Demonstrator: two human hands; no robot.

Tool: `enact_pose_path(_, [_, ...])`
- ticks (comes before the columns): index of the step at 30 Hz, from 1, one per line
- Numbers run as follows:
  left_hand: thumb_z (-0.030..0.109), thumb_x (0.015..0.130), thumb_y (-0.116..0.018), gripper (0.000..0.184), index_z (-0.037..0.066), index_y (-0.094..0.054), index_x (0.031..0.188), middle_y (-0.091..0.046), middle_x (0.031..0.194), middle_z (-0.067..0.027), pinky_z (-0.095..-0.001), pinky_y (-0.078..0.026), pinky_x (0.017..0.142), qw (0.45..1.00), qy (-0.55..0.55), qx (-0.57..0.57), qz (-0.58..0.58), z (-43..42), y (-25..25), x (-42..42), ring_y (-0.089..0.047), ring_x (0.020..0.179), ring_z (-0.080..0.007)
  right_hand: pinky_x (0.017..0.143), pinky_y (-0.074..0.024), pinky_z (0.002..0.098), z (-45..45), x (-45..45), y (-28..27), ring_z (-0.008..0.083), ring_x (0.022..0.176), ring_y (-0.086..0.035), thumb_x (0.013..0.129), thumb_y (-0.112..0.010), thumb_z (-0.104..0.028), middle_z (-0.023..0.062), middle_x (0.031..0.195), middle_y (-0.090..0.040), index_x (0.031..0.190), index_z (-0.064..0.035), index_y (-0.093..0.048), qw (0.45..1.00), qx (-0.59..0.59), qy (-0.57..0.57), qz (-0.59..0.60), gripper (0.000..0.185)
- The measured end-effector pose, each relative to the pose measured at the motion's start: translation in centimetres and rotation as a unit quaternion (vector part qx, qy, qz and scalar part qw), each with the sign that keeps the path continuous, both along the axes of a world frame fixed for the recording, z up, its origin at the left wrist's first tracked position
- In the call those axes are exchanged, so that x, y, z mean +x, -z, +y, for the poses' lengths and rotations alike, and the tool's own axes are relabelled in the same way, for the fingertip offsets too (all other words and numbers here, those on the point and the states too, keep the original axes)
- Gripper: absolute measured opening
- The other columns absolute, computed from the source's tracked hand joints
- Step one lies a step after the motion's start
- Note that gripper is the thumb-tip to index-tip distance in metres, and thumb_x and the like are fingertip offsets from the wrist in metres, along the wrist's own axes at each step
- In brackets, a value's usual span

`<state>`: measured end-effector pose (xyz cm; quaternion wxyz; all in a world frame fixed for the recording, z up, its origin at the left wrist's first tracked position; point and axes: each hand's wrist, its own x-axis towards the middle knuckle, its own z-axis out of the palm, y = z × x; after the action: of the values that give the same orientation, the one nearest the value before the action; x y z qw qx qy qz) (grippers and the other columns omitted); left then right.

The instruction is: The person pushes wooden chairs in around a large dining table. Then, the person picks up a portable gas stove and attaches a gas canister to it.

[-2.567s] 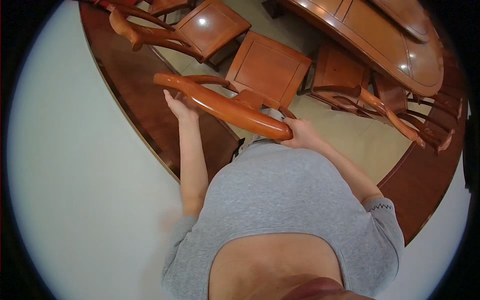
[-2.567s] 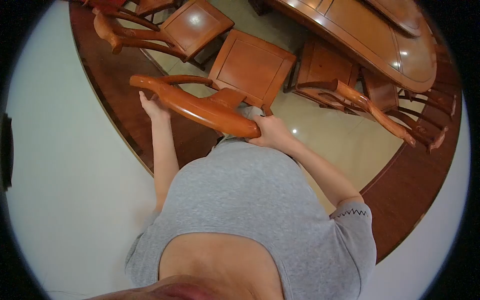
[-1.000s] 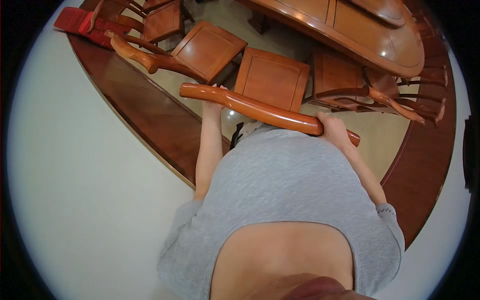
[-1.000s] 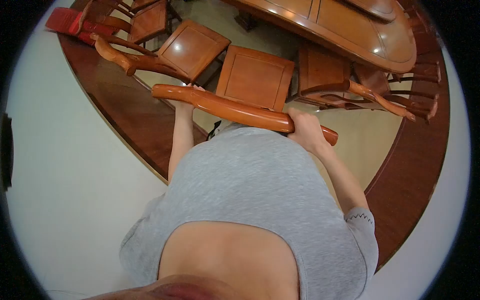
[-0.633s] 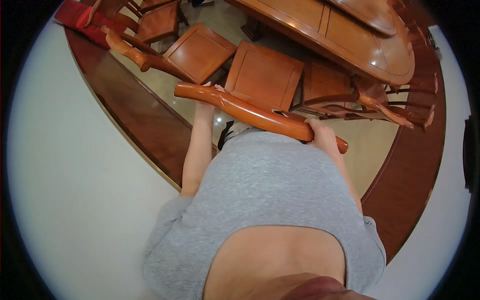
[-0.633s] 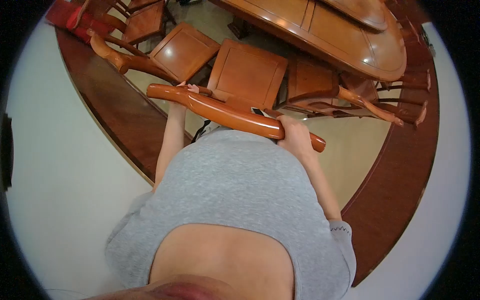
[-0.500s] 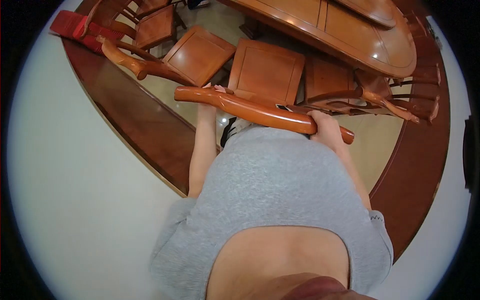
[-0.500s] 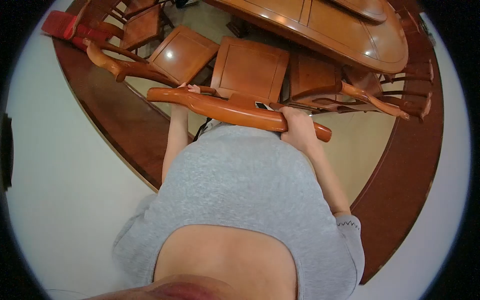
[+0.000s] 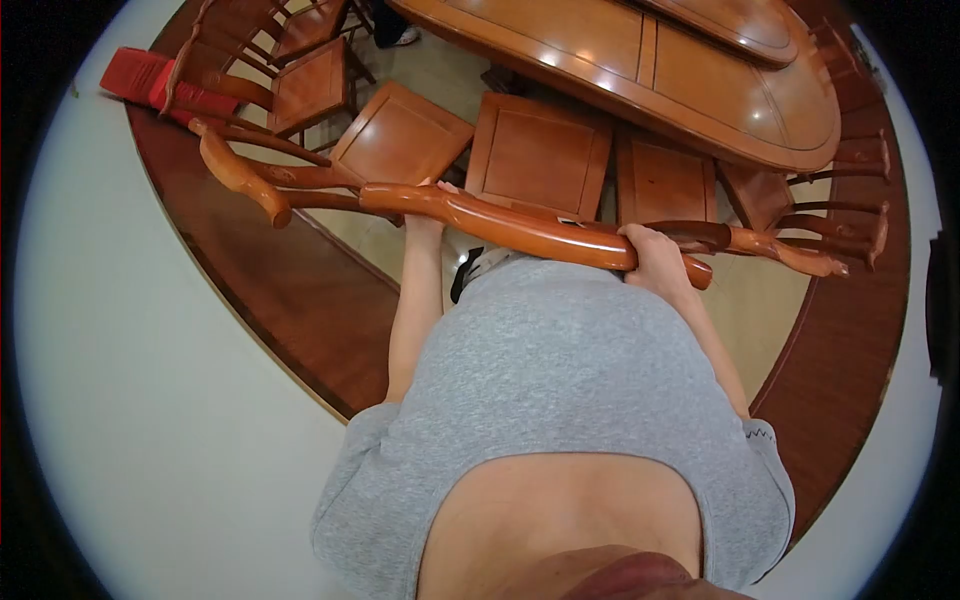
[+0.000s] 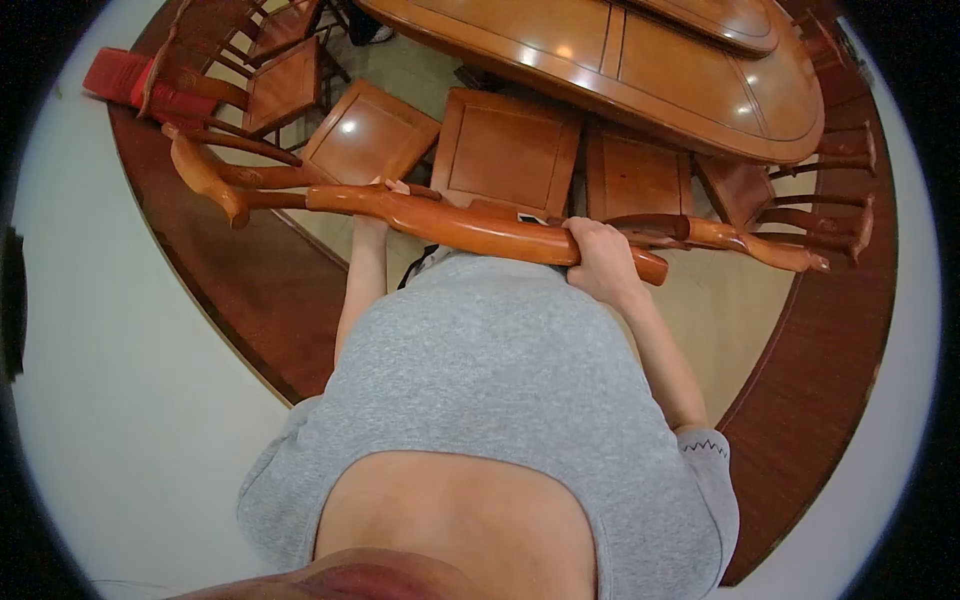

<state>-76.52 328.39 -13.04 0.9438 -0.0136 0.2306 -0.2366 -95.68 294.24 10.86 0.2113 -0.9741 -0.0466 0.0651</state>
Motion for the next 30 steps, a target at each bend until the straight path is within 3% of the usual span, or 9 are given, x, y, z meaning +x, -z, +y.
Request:
enact_pose_path(2, [0.016, 0.079, -0.063, 0.032, 0.001, -0.042, 0.098, -0.045, 0.091, -0.0108, -0.0339, -0.041, 0.077, 1.000, 0.011, 0.014, -0.014, 0.2, 3.3, 2.0, -0.046, 0.084, -0.0202, 0.081, -0.0464, 0.0413, -0.2, 1.0, -0.3, 0.0368, 0.090, -0.059, 0.059, -0.062, 0.002, 0.0195, 0.093, -0.063, 0.097, 0.0004, -0.058, 1.000, 0.017, 0.005, 0.005, 0.038])
enact_pose_path(4, [0.013, 0.079, -0.064, 0.032, 0.001, -0.041, 0.098, -0.045, 0.090, -0.0099, -0.0335, -0.040, 0.078, 0.982, 0.011, 0.164, -0.098, 0.3, 8.0, 3.9, -0.047, 0.084, -0.0194, 0.081, -0.0447, 0.0422, -0.4, 1.8, -0.4, 0.0382, 0.088, -0.058, 0.060, -0.058, 0.003, 0.0215, 0.091, -0.062, 0.095, 0.0016, -0.058, 0.999, 0.034, 0.012, 0.012, 0.035])
enact_pose_path(5, [0.013, 0.079, -0.064, 0.032, 0.001, -0.041, 0.098, -0.045, 0.090, -0.0099, -0.0335, -0.040, 0.078, 0.981, 0.014, 0.164, -0.097, 0.2, 6.3, 3.7, -0.047, 0.084, -0.0194, 0.081, -0.0447, 0.0423, -0.5, 2.2, -0.3, 0.0383, 0.087, -0.058, 0.059, -0.058, 0.003, 0.0213, 0.091, -0.062, 0.094, 0.0015, -0.057, 0.999, 0.035, 0.009, 0.011, 0.035])
enact_pose_path(6, [0.013, 0.079, -0.064, 0.033, 0.002, -0.040, 0.098, -0.045, 0.090, -0.0097, -0.0329, -0.040, 0.078, 0.997, 0.062, -0.035, -0.019, 0.1, 2.6, 2.7, -0.047, 0.085, -0.0188, 0.081, -0.0447, 0.0424, -0.6, 2.4, -0.3, 0.0383, 0.087, -0.058, 0.059, -0.058, 0.003, 0.0211, 0.091, -0.062, 0.094, 0.0014, -0.057, 0.999, 0.036, 0.007, 0.009, 0.035])
enact_pose_path(7, [0.012, 0.079, -0.064, 0.033, 0.002, -0.039, 0.098, -0.044, 0.091, -0.0095, -0.0324, -0.040, 0.078, 0.965, 0.107, -0.233, 0.062, -0.2, -0.2, 2.1, -0.047, 0.085, -0.0182, 0.081, -0.0447, 0.0424, -0.7, 2.7, -0.3, 0.0383, 0.087, -0.058, 0.059, -0.058, 0.003, 0.0211, 0.091, -0.062, 0.094, 0.0014, -0.057, 0.999, 0.036, 0.010, 0.010, 0.035])
enact_pose_path(10, [0.014, 0.080, -0.063, 0.035, 0.002, -0.037, 0.099, -0.043, 0.092, -0.0092, -0.0327, -0.039, 0.078, 0.991, 0.004, -0.127, 0.047, -1.6, -1.4, 2.2, -0.048, 0.086, -0.0177, 0.080, -0.0447, 0.0426, -0.6, 3.3, 0.0, 0.0380, 0.086, -0.058, 0.059, -0.058, 0.003, 0.0207, 0.090, -0.062, 0.095, 0.0011, -0.057, 1.000, 0.024, 0.012, -0.007, 0.036])
enact_pose_path(14, [0.015, 0.081, -0.062, 0.036, 0.002, -0.037, 0.102, -0.042, 0.093, -0.0095, -0.0335, -0.040, 0.077, 0.984, 0.046, -0.158, 0.063, -1.4, -2.9, 2.6, -0.049, 0.087, -0.0182, 0.078, -0.0453, 0.0422, -0.5, 3.3, 0.4, 0.0377, 0.086, -0.058, 0.060, -0.058, 0.002, 0.0202, 0.088, -0.061, 0.094, 0.0008, -0.056, 0.999, 0.038, 0.012, -0.001, 0.034])
enact_pose_path(28, [0.017, 0.084, -0.061, 0.039, -0.001, -0.035, 0.108, -0.040, 0.098, -0.0144, -0.0357, -0.044, 0.077, 0.995, 0.049, -0.058, 0.062, -1.1, -3.8, 3.7, -0.050, 0.082, -0.0210, 0.078, -0.0459, 0.0423, 0.3, 4.1, -0.1, 0.0369, 0.085, -0.058, 0.058, -0.057, 0.000, 0.0206, 0.087, -0.060, 0.096, 0.0016, -0.054, 1.000, 0.006, -0.002, -0.004, 0.038])
enact_pose_path(30, [0.019, 0.084, -0.060, 0.040, -0.001, -0.036, 0.109, -0.041, 0.097, -0.0146, -0.0350, -0.045, 0.075, 0.997, 0.043, -0.031, 0.049, -0.3, -0.8, 4.1, -0.049, 0.081, -0.0212, 0.080, -0.0449, 0.0444, 0.6, 4.0, -0.3, 0.0388, 0.090, -0.057, 0.060, -0.058, 0.002, 0.0208, 0.091, -0.061, 0.095, 0.0000, -0.056, 1.000, 0.013, 0.020, 0.012, 0.036])
